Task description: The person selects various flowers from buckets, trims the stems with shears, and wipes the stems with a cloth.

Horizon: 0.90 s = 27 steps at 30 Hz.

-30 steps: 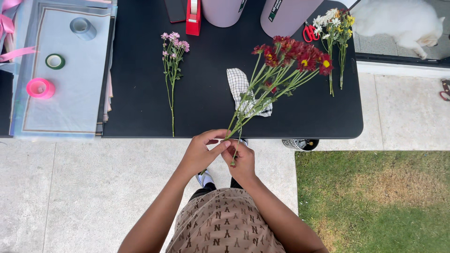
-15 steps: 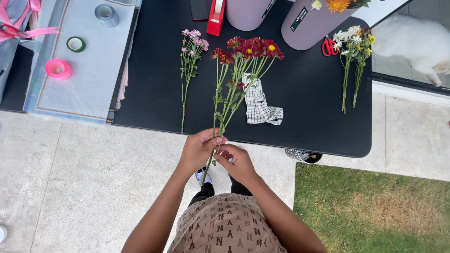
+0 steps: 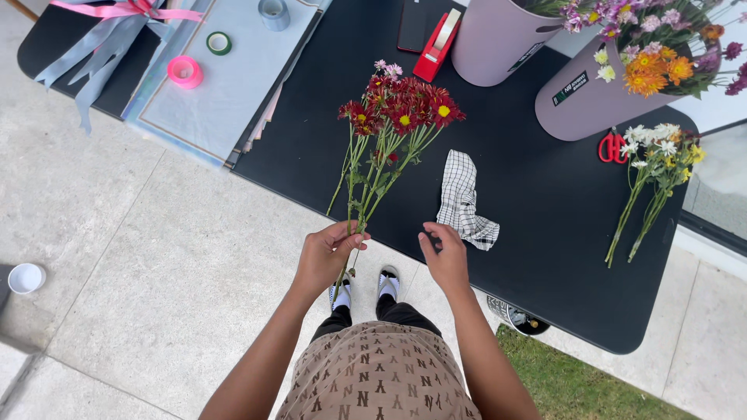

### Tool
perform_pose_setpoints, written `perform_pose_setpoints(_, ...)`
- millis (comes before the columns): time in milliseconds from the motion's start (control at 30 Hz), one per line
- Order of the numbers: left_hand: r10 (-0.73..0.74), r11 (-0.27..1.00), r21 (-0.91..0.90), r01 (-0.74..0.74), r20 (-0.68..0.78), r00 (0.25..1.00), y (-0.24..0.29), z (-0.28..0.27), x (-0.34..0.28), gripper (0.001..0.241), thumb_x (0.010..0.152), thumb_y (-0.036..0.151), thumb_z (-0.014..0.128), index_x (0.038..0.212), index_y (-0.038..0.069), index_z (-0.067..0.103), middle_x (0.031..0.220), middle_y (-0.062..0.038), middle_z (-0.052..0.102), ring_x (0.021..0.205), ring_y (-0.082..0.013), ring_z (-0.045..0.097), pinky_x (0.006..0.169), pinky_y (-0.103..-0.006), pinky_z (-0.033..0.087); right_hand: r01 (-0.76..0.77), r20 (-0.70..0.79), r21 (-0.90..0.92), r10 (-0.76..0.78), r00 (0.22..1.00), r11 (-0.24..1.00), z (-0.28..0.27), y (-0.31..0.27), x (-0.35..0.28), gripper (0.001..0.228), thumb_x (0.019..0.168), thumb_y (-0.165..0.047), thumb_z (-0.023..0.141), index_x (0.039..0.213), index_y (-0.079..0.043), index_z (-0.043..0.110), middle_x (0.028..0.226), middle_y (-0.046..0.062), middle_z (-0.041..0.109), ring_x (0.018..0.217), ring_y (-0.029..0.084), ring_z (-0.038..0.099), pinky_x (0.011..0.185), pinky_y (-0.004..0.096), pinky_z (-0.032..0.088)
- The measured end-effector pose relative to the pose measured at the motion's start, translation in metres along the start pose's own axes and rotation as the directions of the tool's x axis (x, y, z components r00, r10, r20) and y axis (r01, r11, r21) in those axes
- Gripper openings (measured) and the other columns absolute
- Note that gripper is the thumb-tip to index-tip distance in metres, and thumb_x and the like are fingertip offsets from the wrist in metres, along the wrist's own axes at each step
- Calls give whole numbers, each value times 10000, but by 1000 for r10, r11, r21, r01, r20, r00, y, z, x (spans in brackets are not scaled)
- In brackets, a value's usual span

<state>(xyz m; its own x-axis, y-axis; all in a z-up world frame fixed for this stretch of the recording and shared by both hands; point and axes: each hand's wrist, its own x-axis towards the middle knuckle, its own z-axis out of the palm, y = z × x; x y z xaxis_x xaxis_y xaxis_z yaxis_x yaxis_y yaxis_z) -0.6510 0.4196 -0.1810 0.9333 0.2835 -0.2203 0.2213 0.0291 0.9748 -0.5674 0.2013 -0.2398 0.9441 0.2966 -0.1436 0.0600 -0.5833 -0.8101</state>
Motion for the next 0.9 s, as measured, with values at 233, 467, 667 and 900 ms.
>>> perform_pose_setpoints(233, 34, 999, 23, -30, -231, 972, 3, 16, -15, 260, 850, 98, 653, 1091, 3, 651, 935, -125, 722, 754, -190, 710, 764, -319, 539, 57, -49, -410, -84, 995, 910, -25, 34, 50, 391, 908, -186, 598, 1250, -15, 521, 1251, 194, 466, 1202, 384, 442, 913, 515, 461)
perform_pose_setpoints(467, 9, 1000, 2, -9, -442, 897, -3, 20, -29, 257, 870, 104, 630, 1113, 21, 638, 948, -108, 722, 731, -173, 705, 739, -294, 522, -72, 73, -521, 128, 989, 850, -13, 80, 72, 569, 907, -393, 525, 1384, -114, 389, 1449, 132, 277, 1361, 375, 226, 1033, 625, 275)
perform_pose_setpoints(667, -41, 996, -88, -10, -560, 828, -16, 14, -34, 298, 879, 115, 623, 1148, -11, 607, 965, -130, 715, 729, -186, 697, 734, -296, 516, -68, 195, -586, 222, 955, 808, 2, 139, 80, 571, 903, -442, 508, 1374, -132, 413, 1461, 111, 295, 1387, 354, 189, 1033, 614, 277)
perform_pose_setpoints(900, -68, 992, -125, -18, -646, 760, -11, -24, -50, 328, 881, 122, 617, 1166, -37, 585, 965, -146, 710, 728, -195, 688, 743, -299, 508, -39, 79, -597, 106, 991, 802, 6, 134, 83, 508, 904, -374, 531, 1343, -127, 463, 1434, 116, 317, 1372, 329, 234, 1058, 531, 292)
